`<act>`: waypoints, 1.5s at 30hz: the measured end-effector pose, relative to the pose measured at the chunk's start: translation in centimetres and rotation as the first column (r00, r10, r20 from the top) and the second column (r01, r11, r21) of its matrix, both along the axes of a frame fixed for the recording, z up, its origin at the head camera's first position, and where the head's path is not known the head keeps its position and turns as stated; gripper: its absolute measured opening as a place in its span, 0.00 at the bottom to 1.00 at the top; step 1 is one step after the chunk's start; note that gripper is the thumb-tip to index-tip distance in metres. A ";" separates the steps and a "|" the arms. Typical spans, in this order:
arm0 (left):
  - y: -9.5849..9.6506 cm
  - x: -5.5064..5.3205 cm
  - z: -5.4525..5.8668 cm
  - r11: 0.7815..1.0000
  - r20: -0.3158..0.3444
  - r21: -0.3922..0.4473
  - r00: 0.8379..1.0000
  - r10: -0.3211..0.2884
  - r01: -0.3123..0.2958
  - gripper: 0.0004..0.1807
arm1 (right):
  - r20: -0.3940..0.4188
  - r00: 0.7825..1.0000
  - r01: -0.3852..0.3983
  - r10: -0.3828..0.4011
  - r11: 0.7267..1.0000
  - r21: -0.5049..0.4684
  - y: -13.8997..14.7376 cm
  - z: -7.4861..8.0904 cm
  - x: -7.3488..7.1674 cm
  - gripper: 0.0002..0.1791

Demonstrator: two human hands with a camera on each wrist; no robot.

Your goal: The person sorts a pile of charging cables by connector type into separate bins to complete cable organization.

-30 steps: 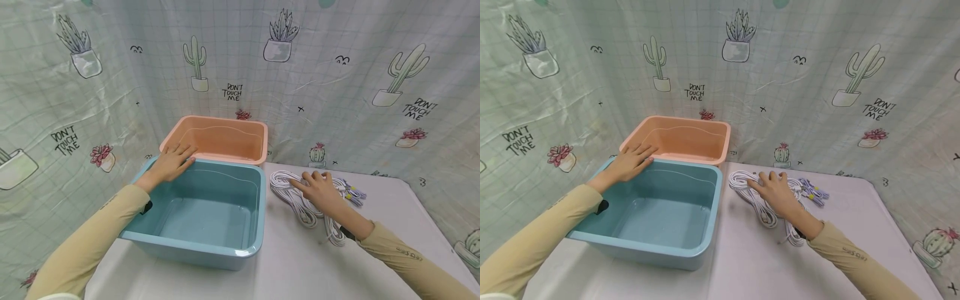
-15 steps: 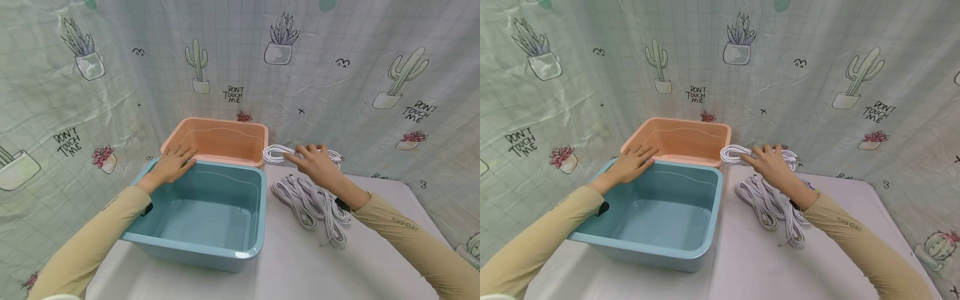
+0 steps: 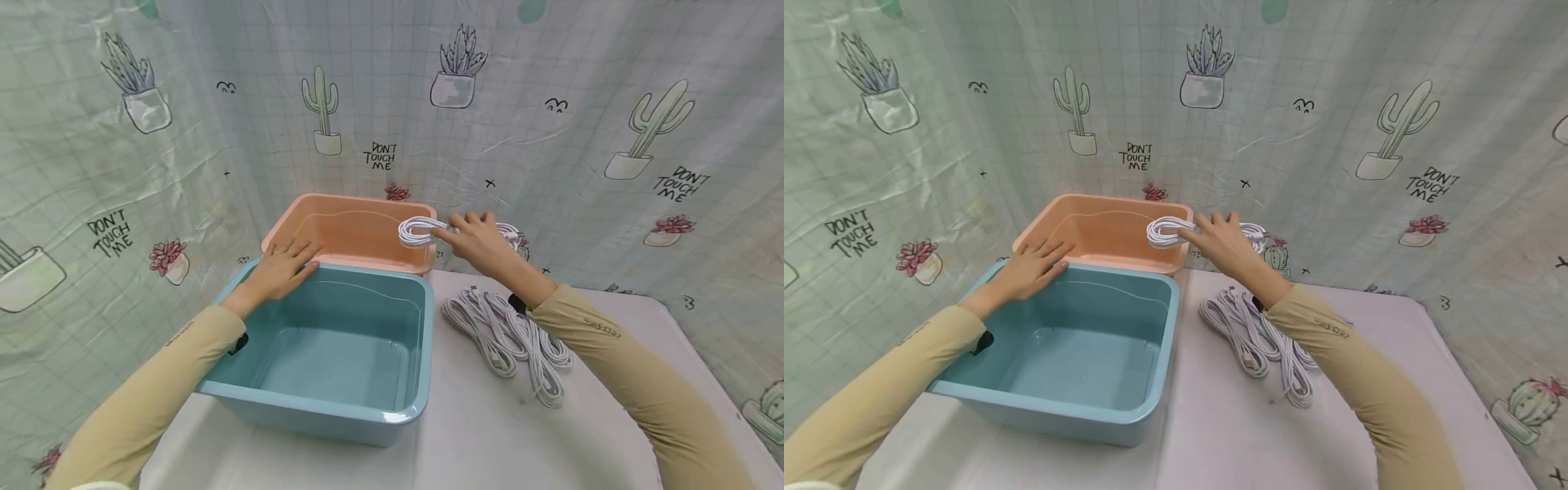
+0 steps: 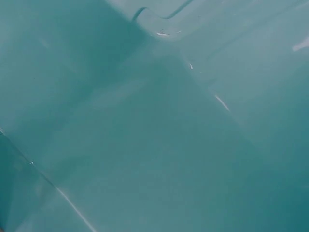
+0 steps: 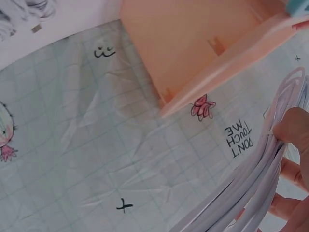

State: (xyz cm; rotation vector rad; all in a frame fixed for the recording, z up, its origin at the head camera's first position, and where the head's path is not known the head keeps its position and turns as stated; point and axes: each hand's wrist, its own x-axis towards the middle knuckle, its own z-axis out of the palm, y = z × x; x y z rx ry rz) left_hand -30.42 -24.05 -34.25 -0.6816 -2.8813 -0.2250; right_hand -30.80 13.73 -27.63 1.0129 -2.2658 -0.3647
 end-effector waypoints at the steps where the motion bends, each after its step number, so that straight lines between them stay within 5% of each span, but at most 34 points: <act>1: 0.0 0.0 0.0 1.000 -0.004 -0.001 1.000 -0.002 0.002 0.29 | 0.014 1.000 0.004 -0.004 1.000 -0.003 -0.4 0.2 -0.2 0.26; 10: 0.1 0.0 -0.2 1.000 -0.017 0.003 1.000 -0.001 0.001 0.29 | 0.167 0.986 0.034 -0.028 0.999 -0.033 -4.0 1.9 -1.7 0.25; 21: 0.2 -0.2 -0.1 1.000 -0.041 -0.004 0.999 0.009 -0.009 0.29 | 0.215 0.976 0.044 -0.038 0.999 -0.023 -8.3 3.5 -3.3 0.23; 45: -0.1 -0.1 -0.3 1.000 -0.045 0.013 0.999 -0.001 0.002 0.29 | 0.303 0.941 0.138 -0.153 0.988 0.069 -13.7 4.0 -5.8 0.24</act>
